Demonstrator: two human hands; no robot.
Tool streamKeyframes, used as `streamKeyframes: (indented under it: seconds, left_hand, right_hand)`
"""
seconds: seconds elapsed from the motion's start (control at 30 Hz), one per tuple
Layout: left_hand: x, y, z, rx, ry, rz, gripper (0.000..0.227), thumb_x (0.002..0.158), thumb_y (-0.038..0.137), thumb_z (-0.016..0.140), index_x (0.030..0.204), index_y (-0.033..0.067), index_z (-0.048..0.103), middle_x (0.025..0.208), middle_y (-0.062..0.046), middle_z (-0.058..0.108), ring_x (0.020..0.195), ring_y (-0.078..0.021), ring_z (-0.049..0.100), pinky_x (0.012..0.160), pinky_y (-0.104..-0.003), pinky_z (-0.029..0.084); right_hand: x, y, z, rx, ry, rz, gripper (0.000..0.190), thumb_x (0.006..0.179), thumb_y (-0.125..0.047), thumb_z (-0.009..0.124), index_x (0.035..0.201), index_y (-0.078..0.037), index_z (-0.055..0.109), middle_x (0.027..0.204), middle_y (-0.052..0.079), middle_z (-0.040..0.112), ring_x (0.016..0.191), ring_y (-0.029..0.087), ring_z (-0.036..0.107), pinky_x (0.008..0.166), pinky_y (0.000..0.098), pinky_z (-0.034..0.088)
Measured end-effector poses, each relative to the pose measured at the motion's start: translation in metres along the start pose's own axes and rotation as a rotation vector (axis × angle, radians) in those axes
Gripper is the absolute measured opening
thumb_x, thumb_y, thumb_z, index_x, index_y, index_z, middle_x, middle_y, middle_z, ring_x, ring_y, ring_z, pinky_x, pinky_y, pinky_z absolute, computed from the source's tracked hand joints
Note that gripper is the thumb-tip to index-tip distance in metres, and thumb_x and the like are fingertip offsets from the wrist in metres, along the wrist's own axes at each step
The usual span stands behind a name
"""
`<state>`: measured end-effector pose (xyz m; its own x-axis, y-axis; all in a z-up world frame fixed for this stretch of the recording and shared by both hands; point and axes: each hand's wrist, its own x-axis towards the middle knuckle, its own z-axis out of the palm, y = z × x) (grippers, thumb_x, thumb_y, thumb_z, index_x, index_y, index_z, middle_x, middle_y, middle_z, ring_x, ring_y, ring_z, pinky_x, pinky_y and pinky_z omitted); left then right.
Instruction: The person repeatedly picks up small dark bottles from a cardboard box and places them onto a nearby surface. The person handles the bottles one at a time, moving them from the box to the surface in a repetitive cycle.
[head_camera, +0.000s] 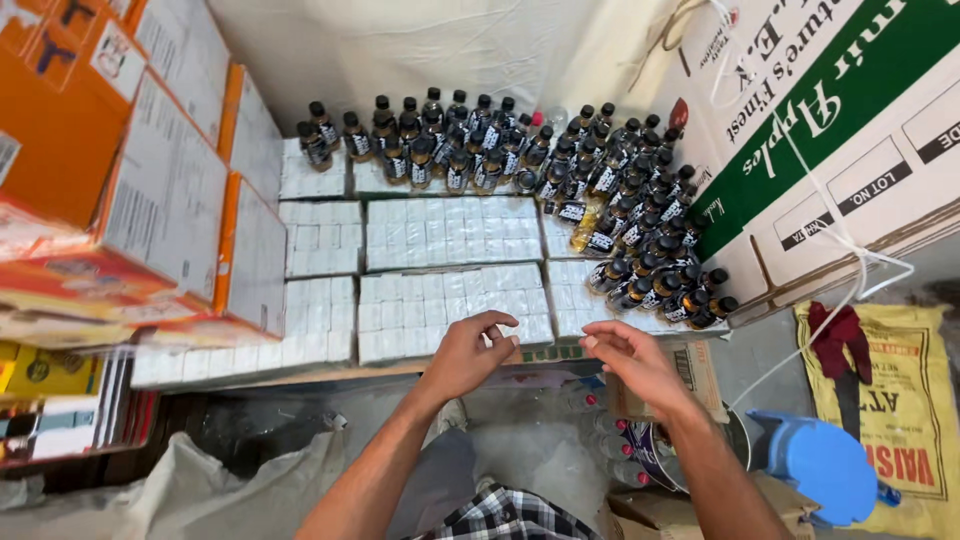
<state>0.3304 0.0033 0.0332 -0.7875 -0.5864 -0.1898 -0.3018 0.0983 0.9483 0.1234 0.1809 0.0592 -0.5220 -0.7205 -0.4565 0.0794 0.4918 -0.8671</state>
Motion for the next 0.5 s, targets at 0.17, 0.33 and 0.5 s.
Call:
streamKeyframes:
  seconds: [0.17,0.33,0.5]
  left_hand:
    - [0.053,-0.004,0.006,-0.002,-0.11,-0.026,0.032,0.087,0.02,0.07,0.117,0.009,0.075,0.079,-0.006,0.068,0.059,-0.0144,0.059,0.058,-0.03,0.05]
    - [0.08,0.014,0.016,-0.003,-0.224,-0.005,0.031,0.086,0.018,0.07,0.116,0.0081,0.076,0.079,-0.009,0.067,0.06,-0.0162,0.06,0.059,-0.03,0.05]
    - [0.113,0.014,0.03,-0.032,-0.284,-0.002,0.028,0.087,0.018,0.069,0.112,0.0073,0.076,0.079,-0.009,0.066,0.062,-0.0155,0.06,0.059,-0.03,0.05]
  right_hand:
    - [0.048,0.01,-0.019,0.026,0.134,-0.06,0.03,0.095,-0.013,0.074,0.124,-0.008,0.075,0.106,0.01,0.074,0.098,0.019,0.066,0.079,0.0296,0.054]
    - [0.061,-0.003,-0.025,0.042,0.209,-0.075,0.03,0.095,-0.014,0.075,0.124,-0.006,0.074,0.104,0.012,0.074,0.096,0.02,0.068,0.079,0.0331,0.055]
    - [0.081,0.0,-0.036,0.076,0.227,-0.06,0.029,0.095,-0.015,0.076,0.122,-0.007,0.075,0.103,0.012,0.076,0.097,0.021,0.069,0.081,0.0356,0.056]
